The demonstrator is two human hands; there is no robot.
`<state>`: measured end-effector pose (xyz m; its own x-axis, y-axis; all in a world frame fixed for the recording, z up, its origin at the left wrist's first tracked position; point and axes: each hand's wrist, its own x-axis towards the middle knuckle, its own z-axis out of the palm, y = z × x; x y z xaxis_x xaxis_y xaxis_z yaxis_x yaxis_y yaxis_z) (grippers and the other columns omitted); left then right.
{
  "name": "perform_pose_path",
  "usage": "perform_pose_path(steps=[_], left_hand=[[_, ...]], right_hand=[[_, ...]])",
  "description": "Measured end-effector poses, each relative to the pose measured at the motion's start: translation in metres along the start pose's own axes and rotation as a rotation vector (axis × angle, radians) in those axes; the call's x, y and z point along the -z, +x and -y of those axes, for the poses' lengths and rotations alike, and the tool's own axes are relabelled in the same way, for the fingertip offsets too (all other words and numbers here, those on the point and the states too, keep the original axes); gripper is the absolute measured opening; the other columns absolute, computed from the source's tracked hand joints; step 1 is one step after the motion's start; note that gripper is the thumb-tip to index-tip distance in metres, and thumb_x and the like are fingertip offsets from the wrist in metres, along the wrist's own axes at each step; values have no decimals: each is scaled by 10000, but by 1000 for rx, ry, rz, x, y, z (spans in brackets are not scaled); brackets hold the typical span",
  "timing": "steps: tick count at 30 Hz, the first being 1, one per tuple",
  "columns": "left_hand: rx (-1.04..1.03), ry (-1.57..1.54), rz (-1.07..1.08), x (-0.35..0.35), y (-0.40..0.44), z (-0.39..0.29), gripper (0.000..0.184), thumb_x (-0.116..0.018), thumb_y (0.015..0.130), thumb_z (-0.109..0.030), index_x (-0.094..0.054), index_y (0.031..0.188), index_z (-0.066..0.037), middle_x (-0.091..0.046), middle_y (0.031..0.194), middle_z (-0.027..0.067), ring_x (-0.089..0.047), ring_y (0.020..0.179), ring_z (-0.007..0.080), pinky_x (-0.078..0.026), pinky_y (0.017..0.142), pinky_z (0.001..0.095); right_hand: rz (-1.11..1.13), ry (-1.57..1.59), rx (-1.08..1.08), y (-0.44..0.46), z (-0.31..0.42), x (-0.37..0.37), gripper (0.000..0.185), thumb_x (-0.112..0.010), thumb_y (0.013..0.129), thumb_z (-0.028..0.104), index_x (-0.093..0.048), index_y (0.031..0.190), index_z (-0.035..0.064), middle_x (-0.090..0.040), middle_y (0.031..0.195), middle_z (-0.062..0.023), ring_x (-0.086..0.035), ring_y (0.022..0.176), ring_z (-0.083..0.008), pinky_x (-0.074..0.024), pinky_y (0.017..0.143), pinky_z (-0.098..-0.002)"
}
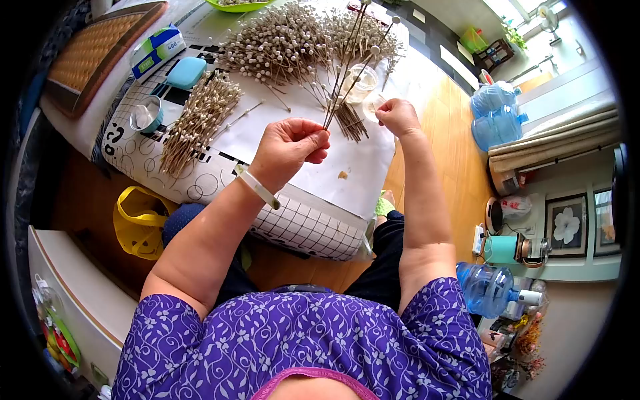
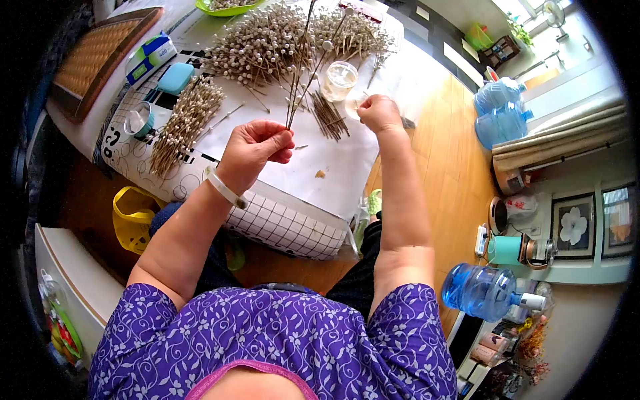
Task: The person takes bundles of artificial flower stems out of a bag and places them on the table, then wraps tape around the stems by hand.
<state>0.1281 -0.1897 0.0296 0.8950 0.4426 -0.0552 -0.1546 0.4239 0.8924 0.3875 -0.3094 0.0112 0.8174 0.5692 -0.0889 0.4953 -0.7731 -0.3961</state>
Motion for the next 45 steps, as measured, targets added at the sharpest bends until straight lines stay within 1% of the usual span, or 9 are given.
perform_pose_path(steps=[7, 10, 13, 15, 19, 21, 38, 41, 45], left_hand=[[-28, -44, 1, 2, 1, 1, 100, -605, 790, -84, -597, 843, 0, -612, 709, 73, -590, 593, 117, -511, 532, 236], [-33, -43, -8, 4, 1, -1, 103, -603, 794, -92, -598, 843, -2, -611, 711, 66, -587, 588, 112, -507, 527, 235], [-15, -51, -16, 3, 2, -1, 105, -606, 794, -107, -600, 838, -12, -610, 707, 61, -582, 579, 105, -503, 526, 231], [6, -60, -41, 4, 2, -4, 110, -610, 793, -122, -602, 830, -19, -607, 699, 57, -579, 572, 100, -502, 527, 229], [51, -95, -65, 1, 2, -3, 116, -616, 789, -131, -602, 821, -20, -606, 692, 55, -576, 566, 98, -503, 526, 226], [64, -141, -55, 1, 2, -2, 152, -614, 787, -110, -585, 842, 29, -603, 703, 83, -583, 565, 123, -513, 523, 241], [78, -140, -66, -3, 6, 8, 141, -605, 798, -144, -600, 849, -13, -606, 719, 50, -569, 574, 91, -509, 552, 219], [79, -127, -77, -3, 6, 10, 140, -611, 794, -145, -598, 842, -14, -605, 712, 49, -567, 561, 90, -507, 545, 216], [81, -111, -100, -5, 5, 6, 139, -621, 787, -148, -595, 827, -18, -604, 702, 49, -567, 543, 89, -505, 535, 213]], right_hand=[[48, -104, 10, -10, 16, 13, 186, -633, 620, 227, -641, 701, 60, -628, 717, -127, -603, 696, -232, -468, 674, -311], [48, -79, 98, -2, 12, 7, 182, -639, 626, 176, -623, 682, 3, -604, 610, -86, -563, 556, -145, -454, 569, -265], [15, -88, 93, -9, 8, 13, 184, -607, 642, 205, -647, 717, 42, -620, 686, -135, -601, 670, -243, -470, 658, -319], [-91, 113, 174, -32, 11, 21, 185, -607, 632, 175, -647, 723, 19, -616, 663, -136, -599, 639, -216, -471, 639, -298], [-30, 888, 337, -105, 46, 17, 96, -585, 775, 24, -622, 856, -11, -604, 701, -33, -542, 631, -75, -442, 558, -189], [-14, 942, 447, -140, 73, 12, 89, -589, 773, 17, -616, 850, -18, -594, 699, -26, -529, 629, -69, -437, 557, -193], [-35, 824, 460, -141, 82, -17, 61, -573, 772, 10, -613, 810, -16, -592, 616, -48, -550, 565, -71, -426, 502, -192], [-92, 780, 473, -137, 80, -8, 54, -574, 771, 7, -614, 803, -9, -591, 611, -49, -550, 563, -73, -430, 505, -195], [-447, 366, 461, -91, 67, 43, 104, -570, 755, 50, -636, 833, 31, -605, 636, -91, -562, 542, -101, -437, 514, -227]])
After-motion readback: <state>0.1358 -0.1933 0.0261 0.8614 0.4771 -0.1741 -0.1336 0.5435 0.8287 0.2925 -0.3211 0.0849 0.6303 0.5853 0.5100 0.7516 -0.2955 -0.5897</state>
